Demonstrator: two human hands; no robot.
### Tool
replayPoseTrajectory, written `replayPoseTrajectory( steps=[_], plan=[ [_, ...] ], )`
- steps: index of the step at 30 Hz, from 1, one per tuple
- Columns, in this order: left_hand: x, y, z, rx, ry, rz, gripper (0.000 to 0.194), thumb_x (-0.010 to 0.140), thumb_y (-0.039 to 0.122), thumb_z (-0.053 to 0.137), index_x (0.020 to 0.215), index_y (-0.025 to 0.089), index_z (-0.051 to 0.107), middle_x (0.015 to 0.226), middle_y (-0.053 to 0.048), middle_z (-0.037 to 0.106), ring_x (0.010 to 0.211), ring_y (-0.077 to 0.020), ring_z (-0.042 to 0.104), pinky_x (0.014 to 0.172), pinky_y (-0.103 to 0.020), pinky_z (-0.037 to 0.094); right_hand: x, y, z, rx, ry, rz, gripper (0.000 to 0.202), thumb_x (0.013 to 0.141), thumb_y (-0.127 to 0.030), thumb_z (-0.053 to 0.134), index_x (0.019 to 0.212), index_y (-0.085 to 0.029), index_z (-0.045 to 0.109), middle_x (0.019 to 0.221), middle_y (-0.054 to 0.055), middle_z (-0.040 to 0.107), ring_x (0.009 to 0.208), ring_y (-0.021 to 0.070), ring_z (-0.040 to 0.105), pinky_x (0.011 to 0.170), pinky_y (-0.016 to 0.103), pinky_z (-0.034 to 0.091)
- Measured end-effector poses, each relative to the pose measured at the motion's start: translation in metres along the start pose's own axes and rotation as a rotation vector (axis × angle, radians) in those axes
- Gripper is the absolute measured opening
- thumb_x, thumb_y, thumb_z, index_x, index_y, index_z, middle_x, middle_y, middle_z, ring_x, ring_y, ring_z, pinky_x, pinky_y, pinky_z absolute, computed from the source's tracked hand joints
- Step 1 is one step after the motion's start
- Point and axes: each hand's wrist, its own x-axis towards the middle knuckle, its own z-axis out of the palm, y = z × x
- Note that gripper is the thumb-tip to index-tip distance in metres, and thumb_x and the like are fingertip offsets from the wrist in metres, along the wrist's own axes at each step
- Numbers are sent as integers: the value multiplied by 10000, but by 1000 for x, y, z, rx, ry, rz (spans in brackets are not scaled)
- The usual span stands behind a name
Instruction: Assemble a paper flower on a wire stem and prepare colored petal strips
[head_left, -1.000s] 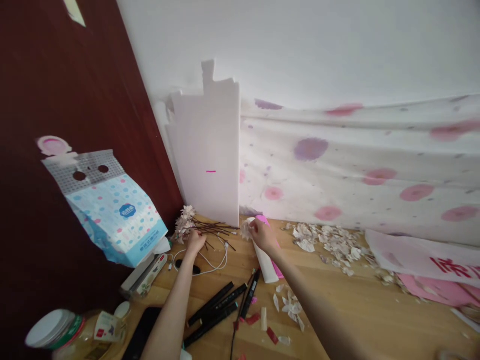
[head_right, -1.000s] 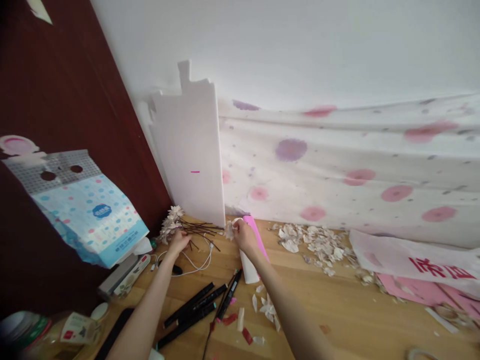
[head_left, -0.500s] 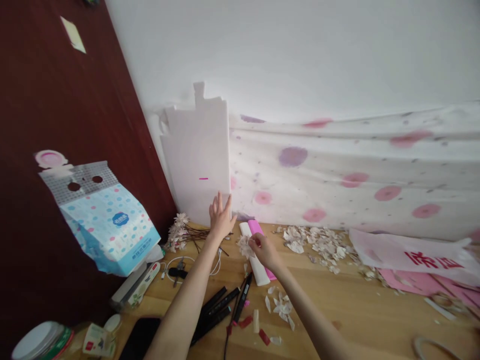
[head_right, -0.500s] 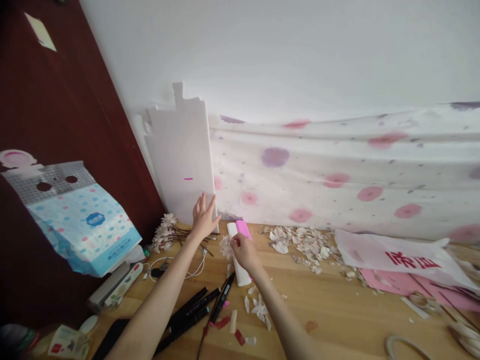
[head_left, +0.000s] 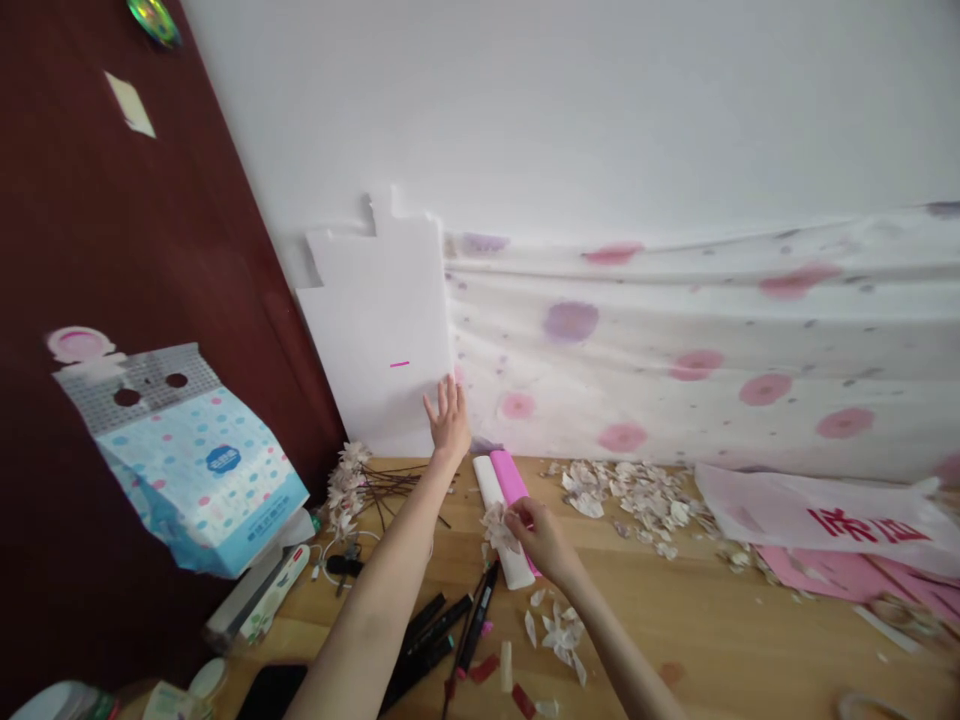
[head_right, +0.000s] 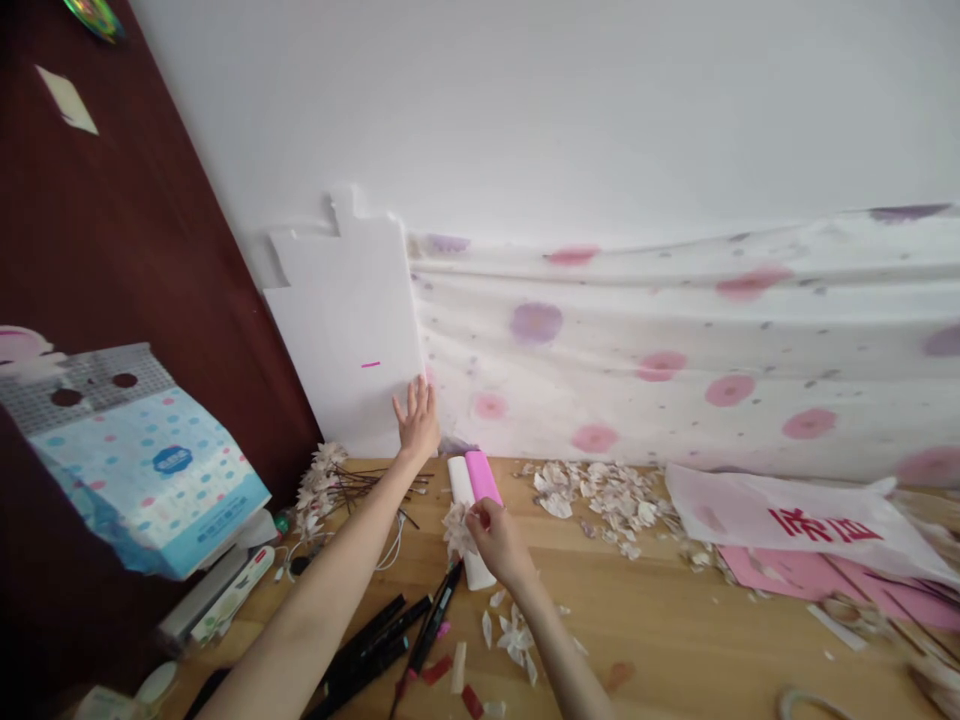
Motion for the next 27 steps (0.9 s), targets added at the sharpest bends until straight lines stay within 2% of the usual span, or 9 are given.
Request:
replayPoseTrajectory(
  steps=[4,6,10,12,14,16,18,21,27],
  plan=[
    [-10,10,-11,-141,-14,-21,663,887,117,594,1523,128,406,1677,-180,165,1557,-344,91,1222,-619,-45,3,-9,-1,109,13,2,153,785,-333,617,687,-216,596,614,-10,584,626,185,562,625,294,439],
    [-22,14,-15,-253,-29,-54,563,903,161,627,1451,155,500,1658,-175,259,1544,-346,153,1229,-621,19,4,-13,-1,172,8,14,199,763,-399,640,685,-219,602,613,-2,598,622,189,568,636,303,450],
    [-51,16,-27,-572,-105,-170,315,967,360,610,1227,187,648,1376,-112,614,1305,-288,545,1122,-574,385,-1,-20,-5,321,-3,58,363,726,-572,668,738,-212,625,608,10,631,600,195,598,621,317,480],
    [-69,17,-35,-758,-152,-250,342,990,433,557,1177,165,659,1218,-104,693,1118,-244,664,999,-500,512,-7,-24,-7,391,13,75,437,696,-635,682,760,-206,627,620,17,645,597,195,608,612,318,490],
    [-90,21,-44,-933,-202,-325,445,1010,509,468,1174,144,662,1139,-122,730,1018,-237,711,892,-442,570,-15,-28,-7,451,40,84,476,674,-663,697,773,-204,622,643,24,659,603,193,616,615,317,494],
    [-114,26,-54,-1086,-262,-370,534,977,589,455,1162,145,688,1093,-147,758,965,-257,737,788,-383,594,-24,-34,-6,500,64,85,485,669,-665,709,787,-204,618,670,31,672,617,193,623,621,313,495],
    [-139,33,-62,-1205,-295,-394,552,845,605,648,1172,163,697,1072,-144,772,944,-274,745,738,-343,593,-35,-41,-4,538,78,81,489,662,-660,723,801,-202,622,690,36,680,626,194,626,621,310,495],
    [-171,40,-70,-1315,-257,-443,659,649,525,844,1182,173,682,1092,-140,771,980,-277,738,772,-319,585,-54,-50,-3,568,102,71,492,653,-650,745,812,-199,629,700,34,670,635,192,621,620,305,495],
    [-223,58,-81,-1415,-207,-512,641,664,553,827,1137,149,673,1071,-162,780,998,-290,742,833,-343,581,-111,-61,-11,604,207,91,543,667,-573,807,1025,-217,605,946,55,667,724,180,654,612,278,515]
  ],
)
